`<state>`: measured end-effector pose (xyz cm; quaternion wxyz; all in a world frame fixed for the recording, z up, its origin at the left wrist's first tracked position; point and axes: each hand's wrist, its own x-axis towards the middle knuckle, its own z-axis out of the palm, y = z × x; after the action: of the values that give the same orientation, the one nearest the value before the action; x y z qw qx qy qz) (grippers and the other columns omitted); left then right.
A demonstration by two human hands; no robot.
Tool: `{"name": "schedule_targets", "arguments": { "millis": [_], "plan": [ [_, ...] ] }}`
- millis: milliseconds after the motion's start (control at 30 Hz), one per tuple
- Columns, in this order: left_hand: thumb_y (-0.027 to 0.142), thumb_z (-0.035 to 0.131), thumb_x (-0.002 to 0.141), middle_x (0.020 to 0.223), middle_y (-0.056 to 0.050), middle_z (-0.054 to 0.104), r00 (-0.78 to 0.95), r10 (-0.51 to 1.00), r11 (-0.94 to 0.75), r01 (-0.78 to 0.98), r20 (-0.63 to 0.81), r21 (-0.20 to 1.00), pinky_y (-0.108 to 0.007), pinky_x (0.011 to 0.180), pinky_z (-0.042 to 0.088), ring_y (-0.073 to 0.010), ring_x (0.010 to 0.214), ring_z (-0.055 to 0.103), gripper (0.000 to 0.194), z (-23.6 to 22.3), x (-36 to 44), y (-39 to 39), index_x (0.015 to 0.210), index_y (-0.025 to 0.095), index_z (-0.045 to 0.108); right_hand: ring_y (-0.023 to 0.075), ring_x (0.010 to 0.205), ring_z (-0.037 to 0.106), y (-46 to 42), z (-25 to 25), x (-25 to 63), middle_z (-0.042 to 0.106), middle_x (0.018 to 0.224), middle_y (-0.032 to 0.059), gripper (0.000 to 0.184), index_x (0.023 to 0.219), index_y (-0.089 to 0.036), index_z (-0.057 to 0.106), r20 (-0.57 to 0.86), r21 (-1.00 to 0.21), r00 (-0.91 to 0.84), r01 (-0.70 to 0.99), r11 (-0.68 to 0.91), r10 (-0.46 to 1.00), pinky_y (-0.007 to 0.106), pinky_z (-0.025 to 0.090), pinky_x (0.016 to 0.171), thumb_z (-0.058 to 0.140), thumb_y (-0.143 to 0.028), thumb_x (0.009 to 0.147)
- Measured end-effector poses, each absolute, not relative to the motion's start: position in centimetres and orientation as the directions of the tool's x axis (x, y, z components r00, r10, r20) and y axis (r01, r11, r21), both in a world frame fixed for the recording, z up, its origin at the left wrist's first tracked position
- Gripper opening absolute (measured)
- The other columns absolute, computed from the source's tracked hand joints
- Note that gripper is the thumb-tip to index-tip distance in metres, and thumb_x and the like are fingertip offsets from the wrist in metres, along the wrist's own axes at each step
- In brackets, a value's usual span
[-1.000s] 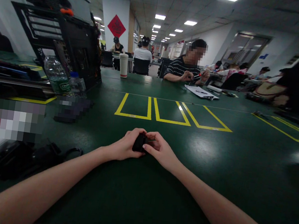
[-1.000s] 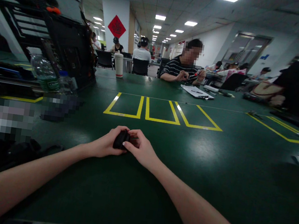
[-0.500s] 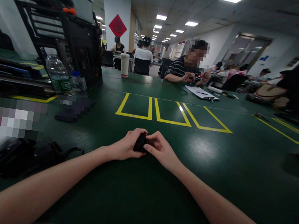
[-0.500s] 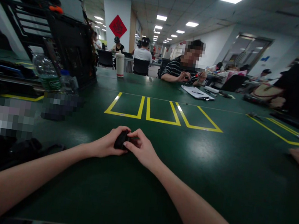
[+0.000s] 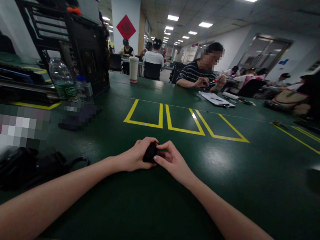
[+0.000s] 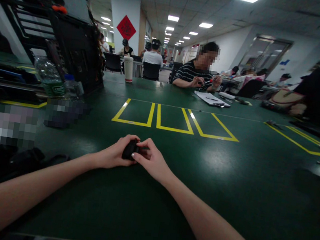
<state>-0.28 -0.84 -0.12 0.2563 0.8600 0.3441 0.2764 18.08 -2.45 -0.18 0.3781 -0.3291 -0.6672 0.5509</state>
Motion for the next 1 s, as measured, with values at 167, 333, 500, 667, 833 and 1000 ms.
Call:
{"name": "schedule_targets", "arguments": {
  "millis": [167, 333, 500, 667, 833, 1000],
  "plan": [
    [0.027, 0.064, 0.068, 0.114, -0.008, 0.043, 0.614, 0.729, -0.639, 0.449, 0.304, 0.625, -0.042, 0.086, 0.037, -0.0258, 0.102, 0.045, 0.061, -0.01, -0.17, -0.84, 0.119, 0.022, 0.031, 0.0165, 0.091, 0.057, -2.39, -0.1, 17.98, 0.051, 0.101, 0.0019, 0.022, 0.095, -0.022, 0.044, 0.141, -0.982, -0.47, 0.048, 0.185, 0.871, 0.035, 0.05, 0.077, 0.056, -0.022, 0.077],
    [0.027, 0.064, 0.069, 0.114, -0.008, 0.043, 0.619, 0.73, -0.634, 0.454, 0.29, 0.626, -0.041, 0.085, 0.039, -0.025, 0.101, 0.045, 0.06, 0.3, -0.25, -1.01, 0.119, 0.023, 0.031, 0.0173, 0.097, 0.055, -2.3, 0.12, 18.13, 0.051, 0.104, 0.0032, 0.027, 0.1, -0.021, 0.045, 0.115, -0.984, -0.471, 0.064, 0.164, 0.875, 0.037, 0.047, 0.086, 0.057, -0.021, 0.075],
    [0.026, 0.064, 0.068, 0.115, -0.008, 0.043, 0.611, 0.74, -0.624, 0.467, 0.281, 0.627, -0.04, 0.083, 0.04, -0.0249, 0.101, 0.045, 0.061, 0.08, -0.34, -0.91, 0.119, 0.022, 0.031, 0.0172, 0.102, 0.054, -2.45, 0.03, 18.26, 0.052, 0.104, 0.0016, 0.031, 0.097, -0.022, 0.043, 0.134, -0.988, -0.514, 0.002, 0.158, 0.847, 0.037, 0.045, 0.089, 0.06, -0.016, 0.072],
    [0.028, 0.065, 0.068, 0.116, -0.008, 0.041, 0.612, 0.74, -0.622, 0.465, 0.278, 0.63, -0.04, 0.084, 0.04, -0.0252, 0.102, 0.045, 0.063, -0.18, -0.33, -0.78, 0.12, 0.023, 0.03, 0.0172, 0.097, 0.055, -2.56, -0.04, 18.12, 0.052, 0.101, 0.0015, 0.021, 0.094, -0.022, 0.044, 0.141, -0.986, -0.491, 0.008, 0.166, 0.86, 0.036, 0.049, 0.082, 0.056, -0.02, 0.077],
    [0.027, 0.064, 0.068, 0.115, -0.008, 0.042, 0.62, 0.729, -0.634, 0.45, 0.291, 0.629, -0.039, 0.085, 0.039, -0.0243, 0.101, 0.045, 0.062, 0.08, -0.3, -0.88, 0.12, 0.022, 0.03, 0.0172, 0.097, 0.055, -2.52, 0.08, 18.03, 0.051, 0.103, 0.0021, 0.021, 0.096, -0.022, 0.044, 0.117, -0.988, -0.476, 0.032, 0.15, 0.872, 0.035, 0.048, 0.082, 0.055, -0.021, 0.078],
    [0.026, 0.064, 0.069, 0.113, -0.007, 0.043, 0.632, 0.712, -0.658, 0.449, 0.306, 0.605, -0.039, 0.087, 0.038, -0.0237, 0.101, 0.044, 0.06, 0.24, -0.21, -0.92, 0.118, 0.022, 0.03, 0.0178, 0.101, 0.053, -2.28, -0.02, 18.12, 0.051, 0.105, 0.0036, 0.027, 0.101, -0.02, 0.045, 0.114, -0.984, -0.464, 0.069, 0.165, 0.878, 0.038, 0.043, 0.09, 0.056, -0.021, 0.077]
  ]
}}
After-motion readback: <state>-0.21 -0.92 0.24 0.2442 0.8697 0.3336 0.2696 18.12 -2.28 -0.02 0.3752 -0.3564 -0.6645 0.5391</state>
